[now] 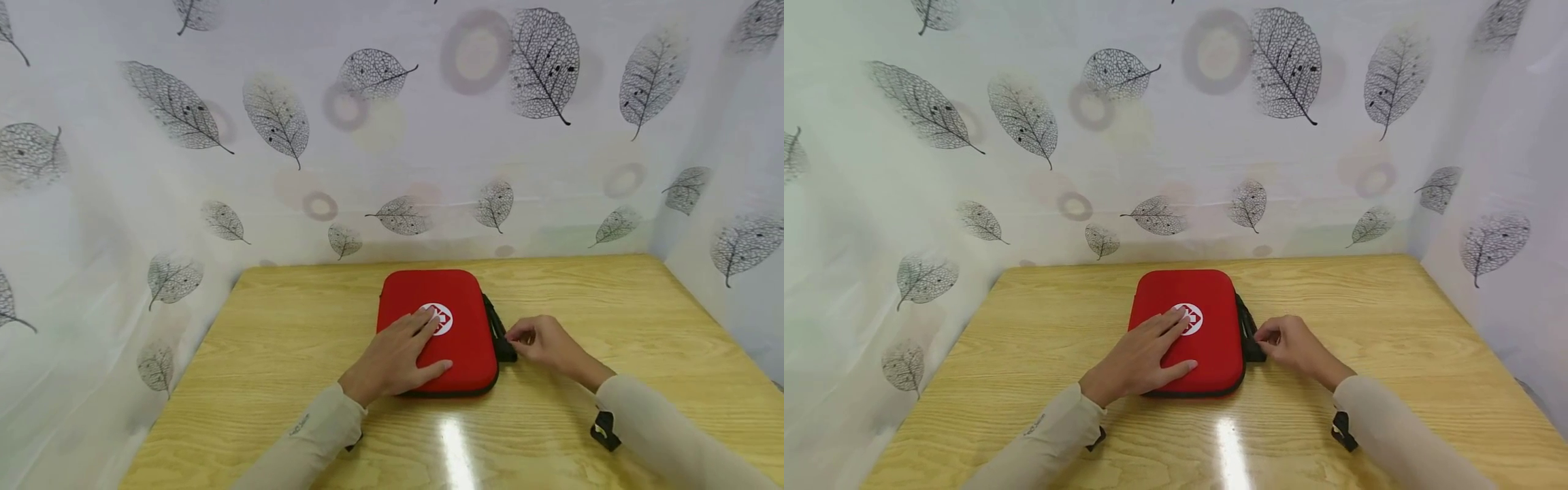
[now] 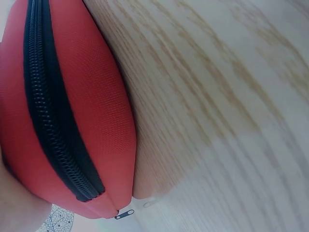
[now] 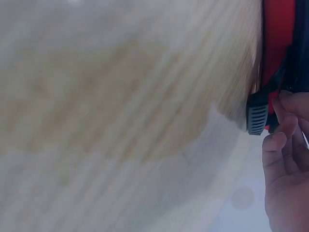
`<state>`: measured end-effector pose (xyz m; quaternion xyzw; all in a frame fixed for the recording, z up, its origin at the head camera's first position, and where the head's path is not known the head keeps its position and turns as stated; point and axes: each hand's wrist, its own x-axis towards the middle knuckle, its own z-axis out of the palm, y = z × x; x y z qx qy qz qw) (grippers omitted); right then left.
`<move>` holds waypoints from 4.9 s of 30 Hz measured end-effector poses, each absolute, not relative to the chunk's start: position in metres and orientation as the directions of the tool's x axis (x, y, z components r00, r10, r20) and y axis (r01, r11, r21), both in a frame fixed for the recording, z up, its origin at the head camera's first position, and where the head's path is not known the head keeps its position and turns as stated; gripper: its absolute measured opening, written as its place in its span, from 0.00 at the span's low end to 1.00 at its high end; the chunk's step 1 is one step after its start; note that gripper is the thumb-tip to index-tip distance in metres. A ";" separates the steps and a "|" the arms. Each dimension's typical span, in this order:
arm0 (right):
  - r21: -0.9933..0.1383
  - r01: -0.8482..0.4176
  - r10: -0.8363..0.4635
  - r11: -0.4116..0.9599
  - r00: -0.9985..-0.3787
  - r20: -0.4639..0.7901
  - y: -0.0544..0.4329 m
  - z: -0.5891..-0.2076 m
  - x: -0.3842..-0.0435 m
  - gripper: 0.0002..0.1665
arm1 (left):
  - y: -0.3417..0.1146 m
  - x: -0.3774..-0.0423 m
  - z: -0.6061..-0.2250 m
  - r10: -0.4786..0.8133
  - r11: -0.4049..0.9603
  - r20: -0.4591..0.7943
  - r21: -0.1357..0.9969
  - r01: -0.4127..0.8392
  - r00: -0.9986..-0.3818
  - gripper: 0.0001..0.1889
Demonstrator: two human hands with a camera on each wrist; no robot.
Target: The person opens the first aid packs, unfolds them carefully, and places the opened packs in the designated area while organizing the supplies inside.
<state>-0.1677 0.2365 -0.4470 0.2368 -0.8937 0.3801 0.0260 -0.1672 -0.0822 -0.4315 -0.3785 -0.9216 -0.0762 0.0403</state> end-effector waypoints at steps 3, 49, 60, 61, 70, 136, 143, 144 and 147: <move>-0.674 -0.463 -0.423 0.576 -0.874 0.239 0.236 -0.445 -0.158 0.07 | -0.082 -0.167 -0.432 0.693 0.701 0.137 0.106 0.706 -0.708 0.42; -0.767 -0.502 -0.493 0.399 -0.823 0.282 0.211 -0.447 -0.102 0.06 | -0.080 -0.167 -0.431 0.670 0.719 0.139 0.123 0.684 -0.729 0.41; -0.674 -0.483 -0.389 0.559 -0.871 0.301 0.220 -0.439 -0.116 0.08 | -0.085 -0.163 -0.425 0.634 0.754 0.126 0.116 0.646 -0.763 0.39; -0.668 -0.478 -0.384 0.570 -0.874 0.298 0.221 -0.438 -0.117 0.08 | -0.086 -0.162 -0.425 0.629 0.758 0.127 0.117 0.642 -0.767 0.39; -0.634 -0.466 -0.384 0.617 -0.882 0.274 0.222 -0.435 -0.134 0.08 | -0.095 -0.157 -0.422 0.624 0.761 0.123 0.128 0.636 -0.772 0.38; -0.615 -0.425 -0.420 0.665 -0.893 0.162 0.229 -0.432 -0.188 0.03 | -0.079 -0.155 -0.428 0.636 0.751 0.128 0.123 0.649 -0.761 0.41; -0.633 -0.449 -0.460 0.631 -0.873 0.160 0.230 -0.429 -0.168 0.04 | -0.078 -0.155 -0.430 0.627 0.758 0.139 0.115 0.642 -0.766 0.41; -0.635 -0.449 -0.463 0.628 -0.872 0.158 0.230 -0.429 -0.165 0.04 | -0.077 -0.156 -0.430 0.627 0.758 0.139 0.115 0.642 -0.766 0.41; -0.636 -0.460 -0.478 0.619 -0.864 0.160 0.231 -0.429 -0.157 0.05 | -0.077 -0.155 -0.431 0.627 0.758 0.144 0.111 0.642 -0.765 0.41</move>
